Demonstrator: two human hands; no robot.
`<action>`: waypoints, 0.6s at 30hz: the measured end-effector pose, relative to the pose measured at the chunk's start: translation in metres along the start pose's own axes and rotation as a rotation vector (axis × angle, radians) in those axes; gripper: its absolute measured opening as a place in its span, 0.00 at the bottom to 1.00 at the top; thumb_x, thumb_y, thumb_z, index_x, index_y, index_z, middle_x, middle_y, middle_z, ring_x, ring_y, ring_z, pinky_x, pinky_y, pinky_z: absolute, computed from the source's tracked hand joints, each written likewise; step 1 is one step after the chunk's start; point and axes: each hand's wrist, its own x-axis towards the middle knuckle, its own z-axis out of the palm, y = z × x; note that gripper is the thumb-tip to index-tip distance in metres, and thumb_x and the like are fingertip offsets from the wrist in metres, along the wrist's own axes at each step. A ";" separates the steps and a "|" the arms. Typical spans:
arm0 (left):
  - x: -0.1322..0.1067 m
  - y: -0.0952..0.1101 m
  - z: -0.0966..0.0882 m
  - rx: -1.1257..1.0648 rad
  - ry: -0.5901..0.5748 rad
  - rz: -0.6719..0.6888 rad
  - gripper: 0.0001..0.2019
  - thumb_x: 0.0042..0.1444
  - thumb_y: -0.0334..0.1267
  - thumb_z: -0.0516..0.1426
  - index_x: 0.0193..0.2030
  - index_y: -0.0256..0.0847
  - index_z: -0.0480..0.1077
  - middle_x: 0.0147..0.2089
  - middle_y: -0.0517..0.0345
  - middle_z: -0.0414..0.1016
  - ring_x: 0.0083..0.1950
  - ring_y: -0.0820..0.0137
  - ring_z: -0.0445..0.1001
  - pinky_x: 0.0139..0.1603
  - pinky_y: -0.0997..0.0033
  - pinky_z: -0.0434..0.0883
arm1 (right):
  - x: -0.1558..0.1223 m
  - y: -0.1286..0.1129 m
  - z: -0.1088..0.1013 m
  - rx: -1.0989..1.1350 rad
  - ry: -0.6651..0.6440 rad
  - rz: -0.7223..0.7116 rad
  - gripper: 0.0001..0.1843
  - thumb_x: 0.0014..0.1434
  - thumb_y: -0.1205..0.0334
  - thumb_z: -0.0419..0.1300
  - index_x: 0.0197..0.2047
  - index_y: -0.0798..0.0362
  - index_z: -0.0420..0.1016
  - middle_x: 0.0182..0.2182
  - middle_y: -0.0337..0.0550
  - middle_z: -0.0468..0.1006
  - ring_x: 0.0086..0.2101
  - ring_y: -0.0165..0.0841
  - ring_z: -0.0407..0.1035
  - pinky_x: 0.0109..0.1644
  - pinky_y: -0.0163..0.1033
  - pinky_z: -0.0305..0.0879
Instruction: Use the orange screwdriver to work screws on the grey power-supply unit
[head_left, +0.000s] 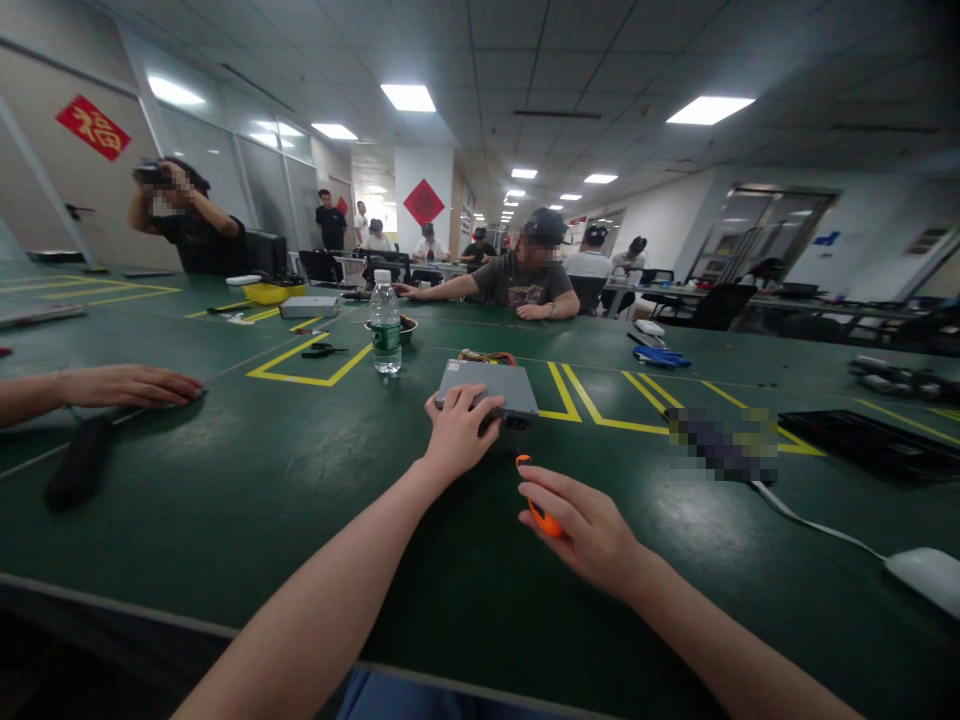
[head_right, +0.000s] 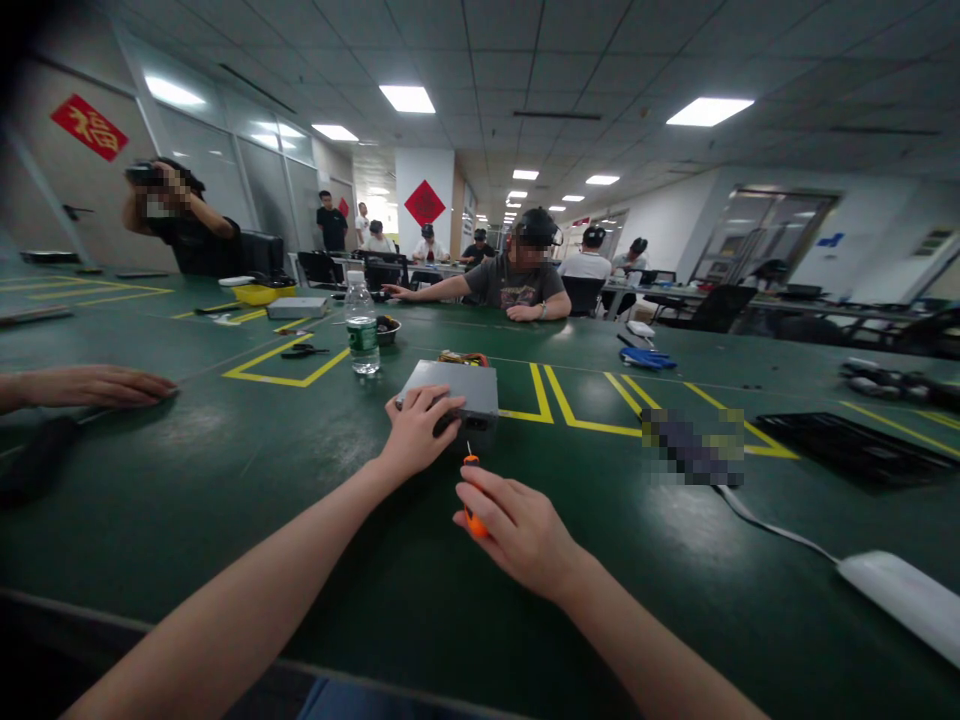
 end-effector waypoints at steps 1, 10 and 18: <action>0.000 0.000 0.000 -0.003 0.002 0.001 0.14 0.56 0.42 0.52 0.49 0.55 0.66 0.57 0.57 0.65 0.58 0.60 0.58 0.52 0.50 0.52 | 0.000 0.000 0.001 -0.003 -0.011 0.004 0.16 0.60 0.66 0.54 0.52 0.55 0.62 0.47 0.54 0.72 0.46 0.36 0.70 0.44 0.40 0.73; -0.001 -0.001 -0.002 -0.010 0.007 0.014 0.14 0.56 0.41 0.52 0.49 0.54 0.66 0.57 0.57 0.64 0.58 0.60 0.58 0.52 0.50 0.52 | 0.005 0.001 0.002 -0.040 -0.017 -0.017 0.15 0.61 0.66 0.53 0.51 0.57 0.63 0.46 0.55 0.72 0.45 0.37 0.71 0.43 0.40 0.74; 0.000 -0.001 0.000 -0.010 0.001 0.009 0.14 0.56 0.42 0.52 0.49 0.55 0.66 0.57 0.57 0.65 0.58 0.60 0.58 0.52 0.50 0.52 | 0.008 -0.002 0.001 -0.109 0.023 -0.008 0.13 0.59 0.70 0.53 0.48 0.58 0.63 0.43 0.54 0.74 0.40 0.34 0.71 0.41 0.40 0.71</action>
